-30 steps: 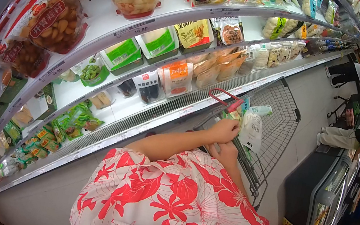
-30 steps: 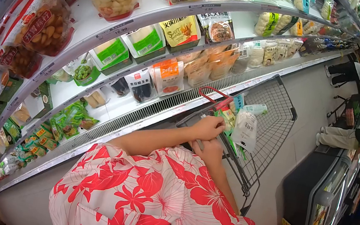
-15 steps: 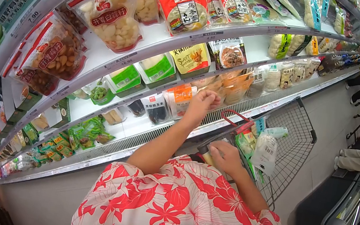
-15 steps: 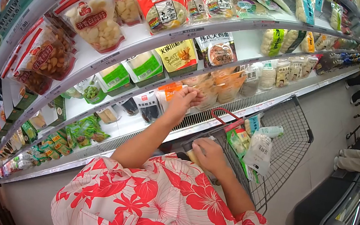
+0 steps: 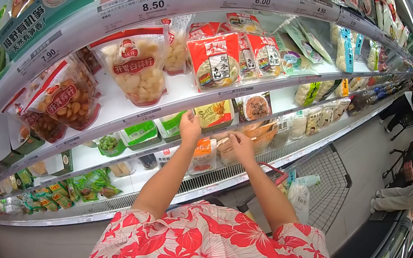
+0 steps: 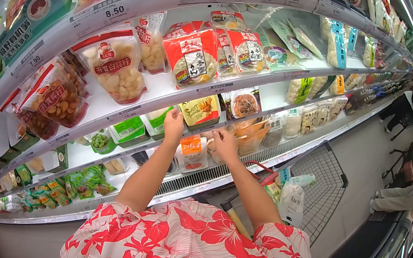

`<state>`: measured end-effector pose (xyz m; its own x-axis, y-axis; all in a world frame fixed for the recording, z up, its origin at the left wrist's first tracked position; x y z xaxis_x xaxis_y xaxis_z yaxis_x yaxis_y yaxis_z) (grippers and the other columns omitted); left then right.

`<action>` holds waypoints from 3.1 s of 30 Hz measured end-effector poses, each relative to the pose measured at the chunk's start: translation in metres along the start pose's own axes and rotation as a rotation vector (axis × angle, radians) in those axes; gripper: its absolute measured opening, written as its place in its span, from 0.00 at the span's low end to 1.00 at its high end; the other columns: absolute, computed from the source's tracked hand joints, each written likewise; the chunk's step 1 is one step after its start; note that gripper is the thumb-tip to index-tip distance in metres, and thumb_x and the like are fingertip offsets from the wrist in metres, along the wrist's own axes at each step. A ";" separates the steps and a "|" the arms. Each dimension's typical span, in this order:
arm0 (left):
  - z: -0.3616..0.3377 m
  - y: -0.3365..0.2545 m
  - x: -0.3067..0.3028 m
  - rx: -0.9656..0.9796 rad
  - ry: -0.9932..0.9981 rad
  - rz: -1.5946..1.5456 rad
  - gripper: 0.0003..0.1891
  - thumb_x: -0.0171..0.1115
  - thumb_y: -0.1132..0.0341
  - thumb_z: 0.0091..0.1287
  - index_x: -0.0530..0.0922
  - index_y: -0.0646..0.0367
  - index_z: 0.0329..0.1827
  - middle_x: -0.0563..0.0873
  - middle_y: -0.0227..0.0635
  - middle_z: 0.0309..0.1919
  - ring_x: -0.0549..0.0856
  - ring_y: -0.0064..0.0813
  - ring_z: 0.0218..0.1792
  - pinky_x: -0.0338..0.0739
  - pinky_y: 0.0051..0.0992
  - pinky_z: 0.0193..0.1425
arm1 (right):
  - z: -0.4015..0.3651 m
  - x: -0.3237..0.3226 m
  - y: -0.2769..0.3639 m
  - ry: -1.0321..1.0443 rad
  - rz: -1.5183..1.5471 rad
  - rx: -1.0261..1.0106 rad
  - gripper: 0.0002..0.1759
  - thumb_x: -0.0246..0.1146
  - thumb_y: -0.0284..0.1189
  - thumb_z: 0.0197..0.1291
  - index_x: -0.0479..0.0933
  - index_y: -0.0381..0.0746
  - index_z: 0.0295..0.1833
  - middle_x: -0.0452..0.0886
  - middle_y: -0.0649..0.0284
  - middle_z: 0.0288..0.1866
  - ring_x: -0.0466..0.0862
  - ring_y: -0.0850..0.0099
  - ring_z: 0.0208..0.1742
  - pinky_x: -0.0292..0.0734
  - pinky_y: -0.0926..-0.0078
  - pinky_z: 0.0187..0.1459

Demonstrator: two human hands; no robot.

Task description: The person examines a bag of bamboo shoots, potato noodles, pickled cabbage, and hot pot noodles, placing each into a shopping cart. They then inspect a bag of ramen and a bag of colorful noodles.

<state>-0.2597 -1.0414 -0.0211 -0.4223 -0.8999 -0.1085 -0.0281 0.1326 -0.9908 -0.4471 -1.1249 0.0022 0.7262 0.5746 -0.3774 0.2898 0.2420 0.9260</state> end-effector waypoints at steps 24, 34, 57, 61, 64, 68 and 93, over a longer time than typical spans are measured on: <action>0.037 0.007 0.019 0.038 -0.048 0.051 0.16 0.55 0.70 0.67 0.72 0.69 0.55 0.83 0.46 0.47 0.84 0.34 0.46 0.76 0.31 0.51 | 0.077 -0.001 -0.001 0.032 0.220 -0.012 0.16 0.58 0.32 0.64 0.80 0.31 0.49 0.85 0.62 0.38 0.83 0.74 0.38 0.76 0.76 0.41; 0.047 -0.001 0.027 0.109 -0.229 0.137 0.16 0.61 0.59 0.63 0.81 0.65 0.42 0.86 0.49 0.35 0.85 0.41 0.39 0.76 0.37 0.47 | 0.171 0.042 -0.017 -0.040 -0.287 -0.077 0.20 0.59 0.38 0.57 0.79 0.37 0.50 0.83 0.50 0.46 0.82 0.53 0.49 0.76 0.64 0.51; 0.050 -0.038 0.017 -0.066 0.133 -0.846 0.15 0.60 0.78 0.62 0.74 0.67 0.52 0.81 0.40 0.46 0.83 0.32 0.44 0.80 0.31 0.51 | 0.110 -0.027 0.035 0.368 0.460 0.136 0.13 0.62 0.27 0.61 0.78 0.29 0.47 0.83 0.60 0.41 0.82 0.74 0.39 0.79 0.76 0.44; 0.014 -0.031 0.011 -0.192 0.368 -0.545 0.19 0.55 0.76 0.67 0.68 0.67 0.60 0.80 0.42 0.52 0.81 0.30 0.49 0.78 0.30 0.53 | 0.062 -0.042 0.012 0.298 0.430 0.191 0.13 0.61 0.27 0.63 0.77 0.29 0.49 0.84 0.57 0.43 0.84 0.72 0.40 0.81 0.74 0.43; -0.060 -0.033 0.008 -0.075 0.484 -0.341 0.18 0.51 0.78 0.67 0.65 0.69 0.60 0.80 0.45 0.52 0.82 0.30 0.50 0.76 0.27 0.55 | -0.006 -0.058 0.006 0.187 0.721 0.352 0.13 0.59 0.24 0.64 0.76 0.27 0.50 0.83 0.56 0.44 0.85 0.70 0.43 0.82 0.73 0.48; -0.116 0.009 0.019 -0.160 0.670 -0.245 0.22 0.51 0.79 0.67 0.62 0.69 0.65 0.77 0.47 0.56 0.79 0.32 0.55 0.75 0.28 0.57 | -0.087 -0.074 0.006 0.005 0.660 0.380 0.13 0.61 0.25 0.61 0.77 0.26 0.47 0.83 0.57 0.42 0.84 0.73 0.38 0.80 0.76 0.41; -0.352 -0.072 0.194 -0.966 1.495 -0.939 0.28 0.46 0.49 0.73 0.66 0.60 0.68 0.75 0.50 0.61 0.80 0.46 0.56 0.79 0.47 0.57 | -0.292 -0.262 -0.031 -0.270 0.888 0.138 0.35 0.67 0.29 0.60 0.60 0.30 0.68 0.80 0.57 0.52 0.82 0.73 0.50 0.78 0.76 0.54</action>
<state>-0.6585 -1.0797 0.0576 -0.2509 0.1115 0.9616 -0.8147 0.5122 -0.2720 -0.8280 -1.0549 0.0694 0.8320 0.2994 0.4671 -0.3813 -0.3031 0.8733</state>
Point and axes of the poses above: each hand's wrist, its own z-axis towards the middle knuckle, its own x-axis out of the palm, y = z × x, the point moved 2 cm from there along z, towards the middle knuckle
